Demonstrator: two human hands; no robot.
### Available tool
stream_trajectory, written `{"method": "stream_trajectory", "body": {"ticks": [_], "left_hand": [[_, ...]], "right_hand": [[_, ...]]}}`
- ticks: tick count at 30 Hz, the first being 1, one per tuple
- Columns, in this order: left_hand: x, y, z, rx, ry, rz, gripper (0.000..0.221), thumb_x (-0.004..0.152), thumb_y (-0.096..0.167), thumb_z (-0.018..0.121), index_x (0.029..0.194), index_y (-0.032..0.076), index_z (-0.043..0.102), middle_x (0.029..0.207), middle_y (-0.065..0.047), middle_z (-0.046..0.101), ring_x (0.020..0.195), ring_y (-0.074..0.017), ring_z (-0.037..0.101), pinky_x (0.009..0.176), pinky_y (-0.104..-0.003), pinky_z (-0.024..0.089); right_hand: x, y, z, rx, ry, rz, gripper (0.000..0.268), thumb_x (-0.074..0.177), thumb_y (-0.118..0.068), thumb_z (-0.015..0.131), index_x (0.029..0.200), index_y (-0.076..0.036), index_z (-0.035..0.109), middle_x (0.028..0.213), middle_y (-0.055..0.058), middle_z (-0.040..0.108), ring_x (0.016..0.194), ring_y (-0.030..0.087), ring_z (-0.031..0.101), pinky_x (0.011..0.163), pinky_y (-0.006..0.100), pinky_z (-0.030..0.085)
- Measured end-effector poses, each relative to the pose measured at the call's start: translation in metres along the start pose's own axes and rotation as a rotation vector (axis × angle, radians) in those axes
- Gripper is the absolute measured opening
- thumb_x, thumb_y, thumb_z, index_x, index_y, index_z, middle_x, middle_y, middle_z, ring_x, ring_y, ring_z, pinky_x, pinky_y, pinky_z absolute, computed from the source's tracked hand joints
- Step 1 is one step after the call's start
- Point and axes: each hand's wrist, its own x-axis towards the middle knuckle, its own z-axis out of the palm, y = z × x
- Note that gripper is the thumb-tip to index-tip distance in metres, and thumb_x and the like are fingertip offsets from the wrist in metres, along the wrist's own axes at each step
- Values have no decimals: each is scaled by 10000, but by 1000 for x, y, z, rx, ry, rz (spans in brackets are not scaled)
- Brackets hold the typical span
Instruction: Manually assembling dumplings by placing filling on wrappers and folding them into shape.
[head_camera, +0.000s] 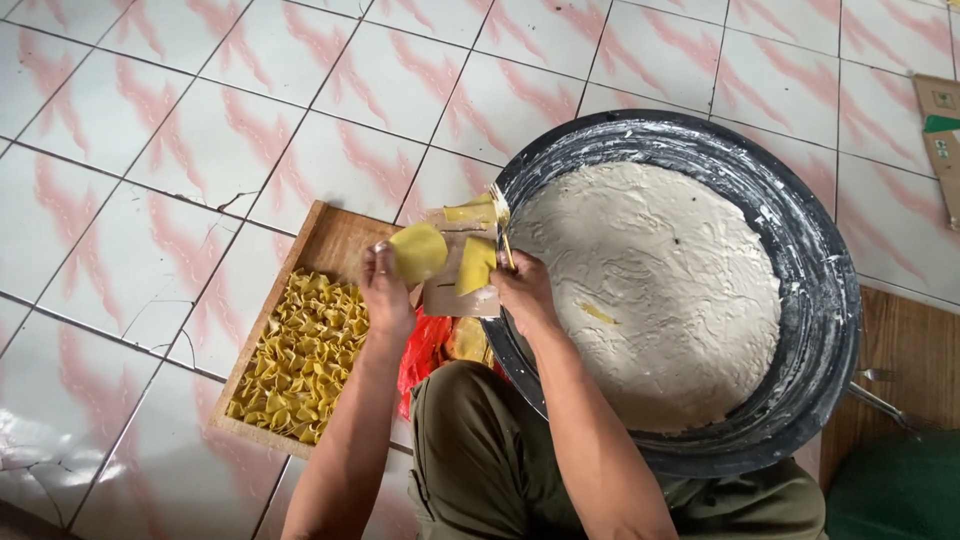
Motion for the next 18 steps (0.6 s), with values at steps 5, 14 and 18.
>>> {"method": "stream_trajectory", "body": {"ticks": [5, 14, 18], "left_hand": [[-17, 52, 9, -20, -78, 30, 152, 966, 220, 689, 941, 97, 603, 828, -73, 709, 716, -179, 743, 622, -330, 649], [-31, 29, -17, 519, -491, 403, 41, 1021, 103, 664, 1015, 67, 683, 810, -60, 666, 737, -90, 578, 680, -272, 539], [-70, 10, 4, 233, -505, 55, 132, 1023, 149, 600, 1074, 51, 672, 945, -109, 732, 883, -143, 709, 864, -350, 617]], "right_hand": [[-5, -9, -14, -294, 3, -149, 197, 774, -117, 727, 950, -53, 788, 653, 108, 663, 565, 154, 601, 482, 298, 452], [-84, -82, -143, -792, -171, -326, 247, 973, -120, 558, 1196, -149, 661, 781, 143, 728, 737, 368, 733, 644, 468, 593], [-129, -102, -206, -1290, -472, -65, 272, 1024, -145, 529, 1188, -143, 745, 882, 160, 779, 869, 385, 767, 785, 522, 625]]}}
